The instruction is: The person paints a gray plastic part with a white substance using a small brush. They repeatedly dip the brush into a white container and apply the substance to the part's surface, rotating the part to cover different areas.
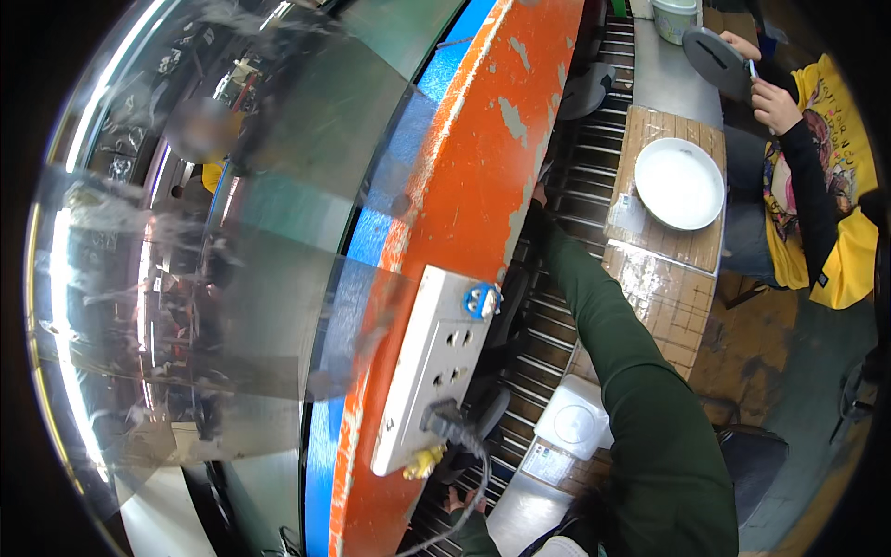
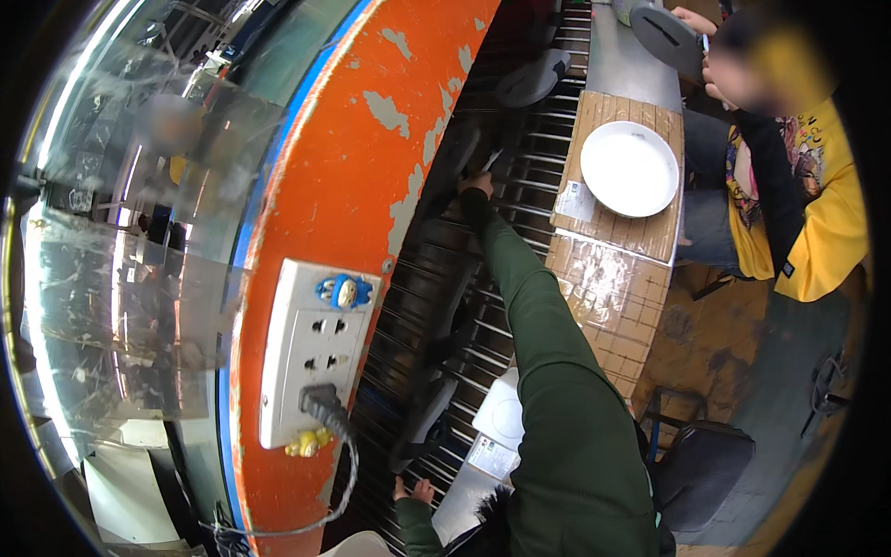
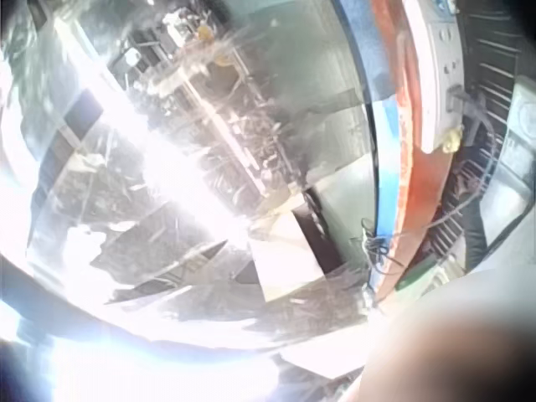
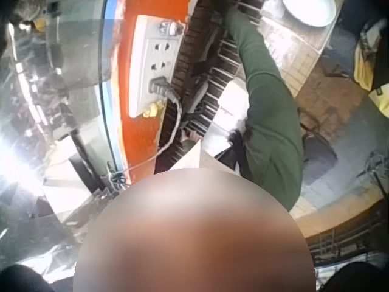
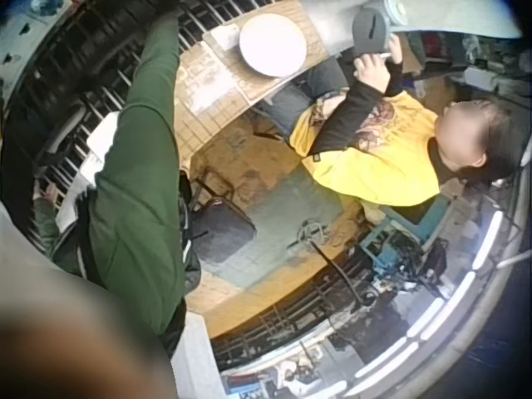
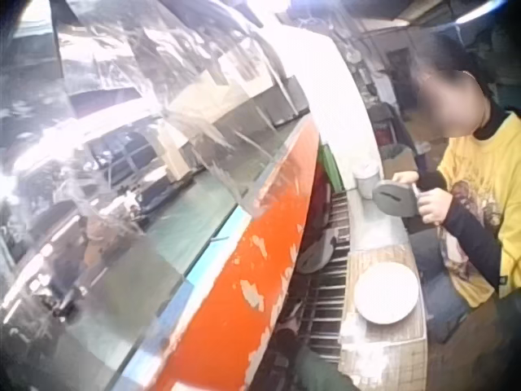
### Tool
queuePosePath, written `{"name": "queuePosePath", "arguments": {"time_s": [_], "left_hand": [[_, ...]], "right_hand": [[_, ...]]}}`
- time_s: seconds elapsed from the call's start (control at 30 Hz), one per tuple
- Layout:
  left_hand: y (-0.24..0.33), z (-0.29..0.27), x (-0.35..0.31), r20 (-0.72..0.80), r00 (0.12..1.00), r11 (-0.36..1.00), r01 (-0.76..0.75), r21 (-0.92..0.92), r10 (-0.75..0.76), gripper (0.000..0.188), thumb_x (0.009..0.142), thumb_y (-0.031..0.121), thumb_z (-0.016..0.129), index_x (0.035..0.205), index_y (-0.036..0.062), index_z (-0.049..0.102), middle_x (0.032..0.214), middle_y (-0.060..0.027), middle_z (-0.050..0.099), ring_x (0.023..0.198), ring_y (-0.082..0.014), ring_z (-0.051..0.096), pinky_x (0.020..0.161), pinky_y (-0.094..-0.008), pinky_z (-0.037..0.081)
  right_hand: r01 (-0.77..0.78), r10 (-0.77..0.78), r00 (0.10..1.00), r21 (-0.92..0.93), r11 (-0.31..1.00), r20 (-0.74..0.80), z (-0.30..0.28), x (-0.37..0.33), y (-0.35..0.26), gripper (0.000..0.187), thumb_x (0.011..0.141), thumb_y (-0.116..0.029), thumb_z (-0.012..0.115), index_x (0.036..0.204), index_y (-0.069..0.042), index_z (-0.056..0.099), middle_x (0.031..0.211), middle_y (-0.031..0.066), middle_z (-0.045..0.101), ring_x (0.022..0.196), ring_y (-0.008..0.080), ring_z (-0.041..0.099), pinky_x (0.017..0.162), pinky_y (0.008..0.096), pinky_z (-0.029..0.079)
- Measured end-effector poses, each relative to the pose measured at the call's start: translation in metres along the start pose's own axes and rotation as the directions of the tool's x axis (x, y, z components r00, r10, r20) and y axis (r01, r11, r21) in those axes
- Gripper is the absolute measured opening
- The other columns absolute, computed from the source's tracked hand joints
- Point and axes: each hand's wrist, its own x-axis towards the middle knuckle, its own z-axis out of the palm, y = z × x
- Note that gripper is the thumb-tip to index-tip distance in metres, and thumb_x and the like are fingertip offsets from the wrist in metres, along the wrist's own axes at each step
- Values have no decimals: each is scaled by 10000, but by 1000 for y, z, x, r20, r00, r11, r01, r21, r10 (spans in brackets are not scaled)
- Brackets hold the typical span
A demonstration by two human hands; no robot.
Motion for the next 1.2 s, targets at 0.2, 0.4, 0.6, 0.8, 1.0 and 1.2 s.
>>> {"name": "queuePosePath", "arguments": {"time_s": [0.2, 0.4, 0.6, 0.8, 1.0, 1.2], "left_hand": [[-10, 19, -126, 120, 906, 910, -412, 32, 406, 465, 887, 382, 607, 1314, 257, 471, 1059, -72, 638, 893, -225, 636, 722, -377, 527], [-13, 63, -208, 548, 781, 952, -285, -116, 301, 476, 916, 420, 572, 1273, 107, 550, 1082, -79, 653, 908, -172, 622, 810, -307, 505], [-42, 132, -274, 944, 328, 999, -7, 40, -35, 668, 961, 499, 411, 1362, -36, 412, 1360, -173, 480, 1215, -247, 486, 1029, -342, 383], [-93, 152, -344, 897, -412, 885, 341, 316, -162, 869, 930, 640, 284, 1362, -110, 365, 1397, -271, 405, 1307, -311, 402, 1105, -403, 298], [-118, 121, -382, 963, -268, 988, -148, -49, 7, 538, 988, 328, 433, 1333, -83, 394, 1339, -223, 490, 1132, -219, 559, 968, -323, 462], [-107, 97, -362, 980, 119, 975, 133, -177, 161, 297, 982, 272, 483, 1167, 51, 557, 1120, -114, 639, 962, -205, 644, 880, -379, 532]], "right_hand": [[-71, 47, 977, 109, 992, 209, -63, -52, -31, 519, 685, -215, 759, 1091, 12, 528, 1062, 214, 633, 999, 363, 634, 809, 428, 538], [-378, -6, 720, 399, 836, 694, -228, -158, -55, 269, 801, 32, 578, 1057, 95, 528, 1038, 231, 622, 907, 351, 662, 769, 353, 588], [-280, -71, 440, 212, 936, 895, -418, -231, -37, 369, 811, -18, 561, 1178, -9, 518, 1106, 128, 641, 960, 238, 660, 829, 355, 554], [-228, -227, 222, 277, 934, 948, -489, -248, 5, 565, 735, 19, 677, 1258, 14, 463, 1113, 116, 622, 969, 216, 637, 847, 350, 522], [-453, -35, 117, 85, 888, 993, -470, -241, 38, 283, 879, -254, 633, 1068, -61, 549, 834, 58, 592, 737, 168, 584, 635, 296, 517], [-277, -71, 42, 79, 958, 997, -454, -297, 37, 342, 835, -13, 598, 1171, -8, 537, 1046, 96, 655, 884, 178, 671, 776, 289, 560]]}}
